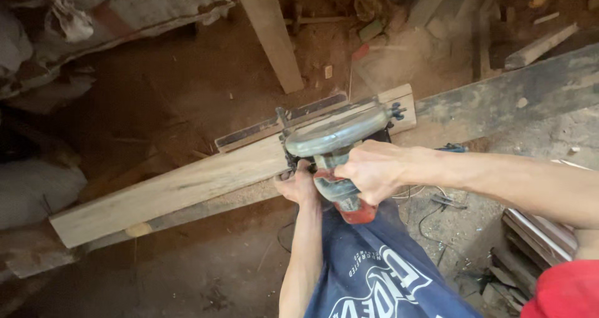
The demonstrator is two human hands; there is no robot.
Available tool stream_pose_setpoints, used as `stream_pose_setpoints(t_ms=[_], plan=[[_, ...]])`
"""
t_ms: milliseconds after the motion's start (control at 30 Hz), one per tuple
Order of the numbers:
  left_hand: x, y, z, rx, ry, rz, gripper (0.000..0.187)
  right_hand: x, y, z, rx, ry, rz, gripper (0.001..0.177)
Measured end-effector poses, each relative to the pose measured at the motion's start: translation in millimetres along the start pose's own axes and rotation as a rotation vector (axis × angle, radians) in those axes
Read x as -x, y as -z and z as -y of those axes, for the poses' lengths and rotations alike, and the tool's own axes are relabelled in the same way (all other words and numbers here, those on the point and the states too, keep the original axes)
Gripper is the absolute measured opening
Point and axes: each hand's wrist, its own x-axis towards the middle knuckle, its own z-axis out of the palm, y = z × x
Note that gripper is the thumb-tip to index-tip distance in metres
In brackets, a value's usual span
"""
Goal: The person uses a circular saw to cut a long wooden plank into smaller pieces. They guide the saw along the plank, make several cuts, and move the cut pieces aside.
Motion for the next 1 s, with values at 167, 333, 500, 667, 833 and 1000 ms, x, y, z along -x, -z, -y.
stream_pose_setpoints(t_ms=[167, 333, 500, 667, 833, 1000], plan=[[-12.6, 15.5, -9.9, 0.151, -0.029, 0.083, 0.068, -15.7, -5.5, 13.0, -0.011, 0.002, -0.01, 0.043], [-25.1, 29.3, -18.1, 0.06, -0.04, 0.079, 0.056, -31.3, -9.0, 25.0, 0.002, 0.0, 0.002, 0.039], [-41.8, 46.9, -25.0, -0.012, -0.073, 0.039, 0.052, -49.8, -12.3, 40.4, 0.006, 0.014, -0.016, 0.038], [-54.6, 61.1, -33.1, 0.082, -0.063, 0.039, 0.054, -65.5, -12.4, 59.1, 0.013, 0.011, -0.021, 0.042], [-75.3, 79.6, -32.8, -0.125, -0.109, -0.057, 0.049, -84.0, -14.2, 75.5, 0.018, 0.003, -0.011, 0.038], [-104.4, 94.3, -16.5, -0.102, -0.164, -0.125, 0.06, -102.9, -17.0, 90.6, 0.066, 0.006, -0.013, 0.036]])
